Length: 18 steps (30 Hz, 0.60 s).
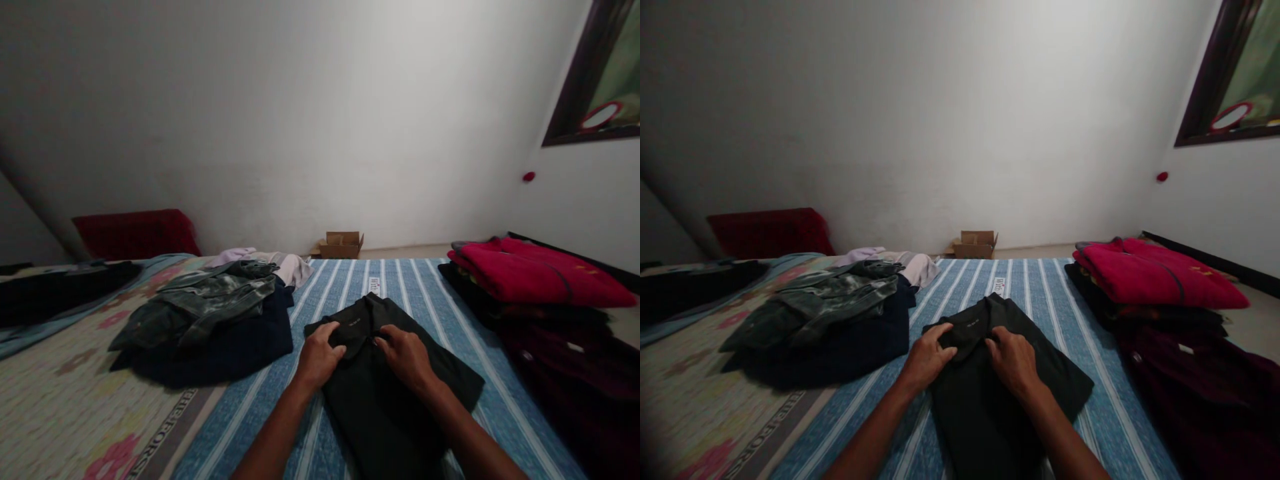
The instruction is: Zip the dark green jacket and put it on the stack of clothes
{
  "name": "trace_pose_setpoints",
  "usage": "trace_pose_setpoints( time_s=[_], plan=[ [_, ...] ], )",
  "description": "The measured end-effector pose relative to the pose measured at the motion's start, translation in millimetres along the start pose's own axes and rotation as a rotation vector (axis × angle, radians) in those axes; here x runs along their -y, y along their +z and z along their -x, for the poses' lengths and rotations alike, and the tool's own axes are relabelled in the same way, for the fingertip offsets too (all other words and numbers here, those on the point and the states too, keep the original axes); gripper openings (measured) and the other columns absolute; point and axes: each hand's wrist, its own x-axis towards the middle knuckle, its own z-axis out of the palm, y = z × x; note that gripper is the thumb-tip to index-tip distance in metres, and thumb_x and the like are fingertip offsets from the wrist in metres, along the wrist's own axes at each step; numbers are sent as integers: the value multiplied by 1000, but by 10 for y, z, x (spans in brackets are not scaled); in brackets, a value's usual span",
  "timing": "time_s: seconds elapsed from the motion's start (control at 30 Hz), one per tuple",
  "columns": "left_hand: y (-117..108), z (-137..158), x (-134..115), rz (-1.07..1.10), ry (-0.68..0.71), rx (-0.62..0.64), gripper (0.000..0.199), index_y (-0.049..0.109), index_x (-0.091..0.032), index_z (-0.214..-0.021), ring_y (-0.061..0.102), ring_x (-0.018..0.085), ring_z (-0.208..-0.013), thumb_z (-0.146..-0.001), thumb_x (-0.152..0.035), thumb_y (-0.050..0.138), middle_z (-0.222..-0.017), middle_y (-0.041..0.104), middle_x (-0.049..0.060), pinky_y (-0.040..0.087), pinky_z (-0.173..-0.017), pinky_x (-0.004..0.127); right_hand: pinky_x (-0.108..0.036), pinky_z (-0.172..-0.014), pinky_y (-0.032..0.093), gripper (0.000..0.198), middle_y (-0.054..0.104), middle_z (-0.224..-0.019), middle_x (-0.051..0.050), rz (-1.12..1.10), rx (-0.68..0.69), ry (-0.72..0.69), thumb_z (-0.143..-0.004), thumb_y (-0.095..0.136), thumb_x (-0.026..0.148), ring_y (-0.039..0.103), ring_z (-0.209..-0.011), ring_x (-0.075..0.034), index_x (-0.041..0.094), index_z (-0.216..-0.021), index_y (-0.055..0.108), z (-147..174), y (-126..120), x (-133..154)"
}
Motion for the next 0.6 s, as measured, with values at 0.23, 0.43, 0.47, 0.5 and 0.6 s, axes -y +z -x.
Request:
trace_pose_setpoints(
  time_s=[0.23, 0.43, 0.47, 0.5, 0.6],
  plan=[
    [-18, 530, 171, 148, -371, -87, 40, 45, -8, -112, 62, 28, -96, -79, -29, 51, -104, 63, 17, 51, -76, 37, -28, -69, 39, 33, 65, -103, -9, 148, -145, 235, -88, 41, 38, 61, -95, -23, 18, -105, 61, 73, -316, -746],
    [20, 825, 197, 855, -624, -36, 39, 37, -18, -109, 50, 26, -119, -79, -31, 57, -127, 51, 18, 56, -68, 33, -28, -67, 39, 48, 65, -105, -14, 2, 95, 364, -82, 45, 53, 59, -98, -25, 13, -104, 62, -83, -390, -1170],
    [16, 828, 192, 895, -638, -39, 35, 39, -18, -105, 50, 27, -119, -78, -30, 58, -126, 51, 18, 56, -69, 34, -27, -65, 39, 46, 66, -100, -13, -14, 119, 366, -81, 48, 53, 60, -94, -25, 14, -98, 64, -119, -387, -1199],
    [11, 824, 185, 919, -652, -40, 31, 42, -18, -101, 51, 28, -118, -77, -28, 59, -124, 53, 18, 55, -69, 35, -26, -62, 38, 43, 67, -93, -11, -25, 139, 371, -79, 51, 53, 62, -89, -24, 15, -90, 66, -155, -380, -1222],
    [13, 799, 156, 954, -654, -4, 24, 48, -17, -87, 61, 27, -102, -73, -25, 64, -108, 63, 16, 55, -66, 34, -24, -53, 33, 37, 65, -70, -7, -64, 198, 400, -75, 58, 50, 61, -68, -19, 15, -66, 64, -252, -348, -1269]
  ],
)
